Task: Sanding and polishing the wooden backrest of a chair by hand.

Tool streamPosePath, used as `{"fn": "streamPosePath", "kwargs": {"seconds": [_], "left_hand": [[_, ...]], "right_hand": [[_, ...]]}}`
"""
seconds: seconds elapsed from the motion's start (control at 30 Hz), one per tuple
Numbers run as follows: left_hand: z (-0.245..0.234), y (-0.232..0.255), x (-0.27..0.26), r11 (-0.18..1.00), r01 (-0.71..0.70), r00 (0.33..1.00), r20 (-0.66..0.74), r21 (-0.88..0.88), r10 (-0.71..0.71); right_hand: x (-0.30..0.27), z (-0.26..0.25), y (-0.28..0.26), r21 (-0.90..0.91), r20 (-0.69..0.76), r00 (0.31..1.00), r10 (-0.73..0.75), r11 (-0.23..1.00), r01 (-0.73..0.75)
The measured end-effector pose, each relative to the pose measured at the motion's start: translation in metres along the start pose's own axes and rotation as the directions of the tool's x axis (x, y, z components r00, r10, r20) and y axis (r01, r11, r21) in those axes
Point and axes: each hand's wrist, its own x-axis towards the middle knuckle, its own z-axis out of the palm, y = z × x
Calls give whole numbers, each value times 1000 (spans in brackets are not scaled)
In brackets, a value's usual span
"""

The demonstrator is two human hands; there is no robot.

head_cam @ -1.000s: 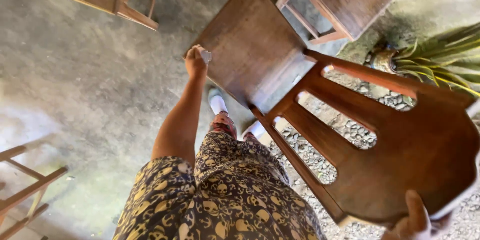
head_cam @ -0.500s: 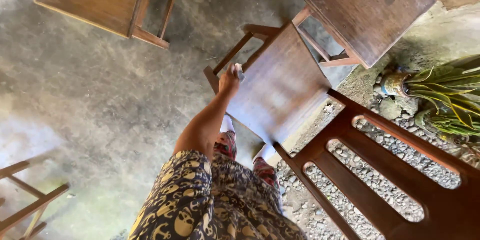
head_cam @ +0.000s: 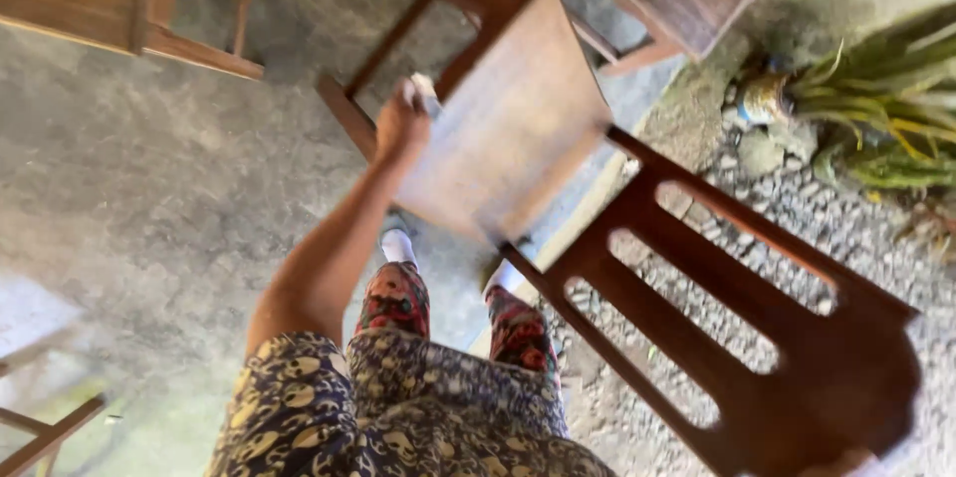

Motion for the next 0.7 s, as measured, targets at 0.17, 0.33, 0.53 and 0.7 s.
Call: {"fn": "streamPosePath", "kwargs": {"seconds": [0.17,0.33,0.53,0.7], "left_hand": [[-36,12,58,936,-339,924,-156,95,350],[-47,4,137,895,-408,872,-212,183,441],[-39,0,204,811,-500,700,-410,305,585],[-20,-64,302,763,-489,561,-517,424,647]], "right_hand": [[-28,83,110,-169,-95,966,-239,960,221],[-103,178,74,184,39,921,388,903,-389],[-146,328,87,214,198,806,557,778,-590],[-190,445,111,339,362,600,713,498,-798]]}}
